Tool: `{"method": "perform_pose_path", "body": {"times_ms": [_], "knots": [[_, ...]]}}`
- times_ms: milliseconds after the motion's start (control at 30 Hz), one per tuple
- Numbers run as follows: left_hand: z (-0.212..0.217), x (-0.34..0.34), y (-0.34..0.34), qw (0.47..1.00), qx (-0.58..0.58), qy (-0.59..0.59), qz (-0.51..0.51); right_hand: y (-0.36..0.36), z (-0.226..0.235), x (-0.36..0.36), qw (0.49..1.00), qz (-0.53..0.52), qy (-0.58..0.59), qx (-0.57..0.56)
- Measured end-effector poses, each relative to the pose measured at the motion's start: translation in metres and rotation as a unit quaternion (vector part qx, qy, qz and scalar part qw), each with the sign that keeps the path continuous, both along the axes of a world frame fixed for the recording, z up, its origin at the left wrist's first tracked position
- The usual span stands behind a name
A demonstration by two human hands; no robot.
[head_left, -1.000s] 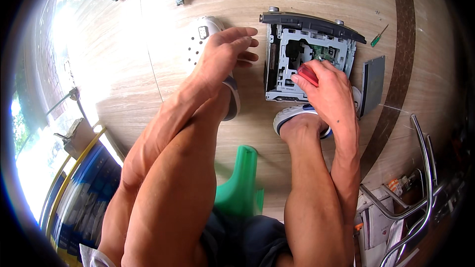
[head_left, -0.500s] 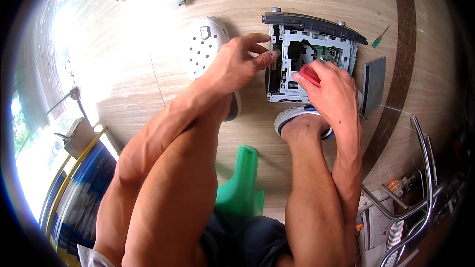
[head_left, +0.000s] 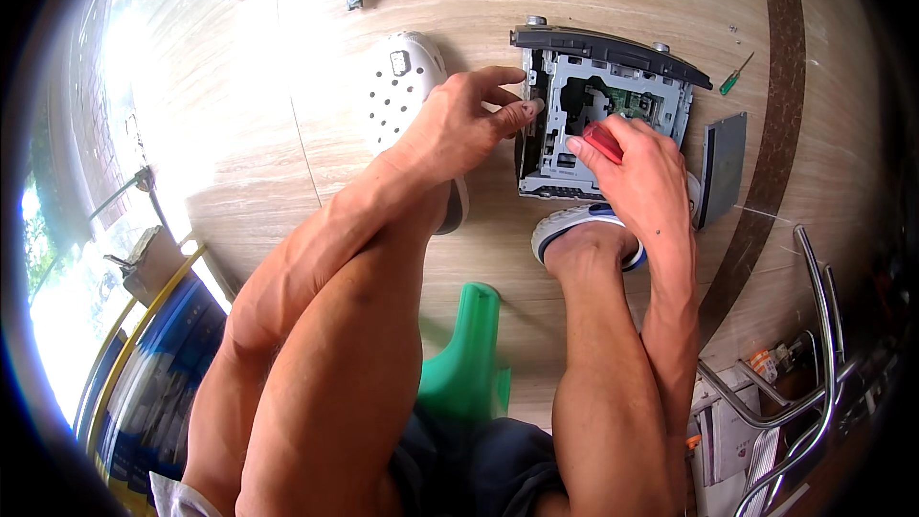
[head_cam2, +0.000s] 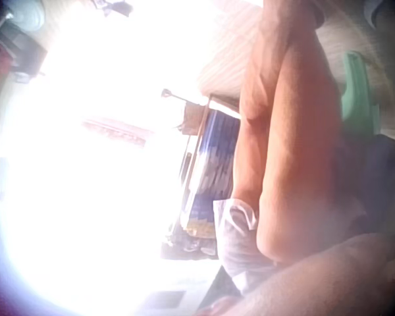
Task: The person disassembles a car stereo unit by removing internal components and screws using a screwdriver. They lift away metal plates and a plastic drive assembly by hand.
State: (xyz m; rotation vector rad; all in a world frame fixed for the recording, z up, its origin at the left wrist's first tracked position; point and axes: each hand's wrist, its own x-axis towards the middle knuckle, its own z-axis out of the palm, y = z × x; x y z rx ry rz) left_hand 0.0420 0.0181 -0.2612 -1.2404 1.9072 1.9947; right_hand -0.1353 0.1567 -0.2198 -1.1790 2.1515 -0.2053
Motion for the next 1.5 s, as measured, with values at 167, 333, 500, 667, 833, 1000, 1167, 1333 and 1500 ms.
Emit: {"method": "perform_pose_path", "body": {"times_ms": [167, 333, 500, 667, 833, 1000, 1167, 1333, 1500], "knots": [[0.0005, 0.0006, 0.0002, 1.000, -0.006, -0.009, -0.003, -0.0012, -0.0044, -0.0016, 1.000, -0.003, -0.021, -0.002], [0.0004, 0.0008, 0.0002, 1.000, -0.022, 0.000, -0.005, -0.0038, -0.0013, -0.0002, 1.000, -0.015, -0.018, 0.009], [-0.0019, 0.0006, 0.0010, 1.000, -0.006, 0.005, 0.001, -0.0031, -0.0018, 0.0012, 0.999, -0.023, -0.024, -0.001], [-0.0019, 0.0032, -0.0001, 1.000, -0.026, 0.000, 0.005, -0.0060, -0.0025, 0.0024, 0.999, -0.025, -0.027, 0.002], [-0.0025, 0.0017, 0.0011, 1.000, -0.012, 0.010, 0.008, -0.0027, -0.0034, 0.0038, 0.999, -0.043, -0.025, -0.005], [0.0039, -0.0008, -0.0015, 1.000, -0.009, -0.008, 0.002, -0.0025, -0.0026, 0.0042, 0.999, -0.047, -0.023, -0.003], [0.0013, 0.0016, -0.0016, 1.000, 0.005, -0.006, 0.008, -0.0009, -0.0037, 0.0060, 0.998, -0.053, -0.023, -0.018], [-0.0005, 0.0029, -0.0019, 1.000, 0.007, 0.001, 0.010, -0.0010, -0.0033, 0.0065, 0.998, -0.054, -0.018, -0.023], [0.0031, 0.0011, -0.0026, 1.000, 0.007, -0.010, 0.005, 0.0000, -0.0045, 0.0066, 0.998, -0.053, -0.016, -0.021]]}}
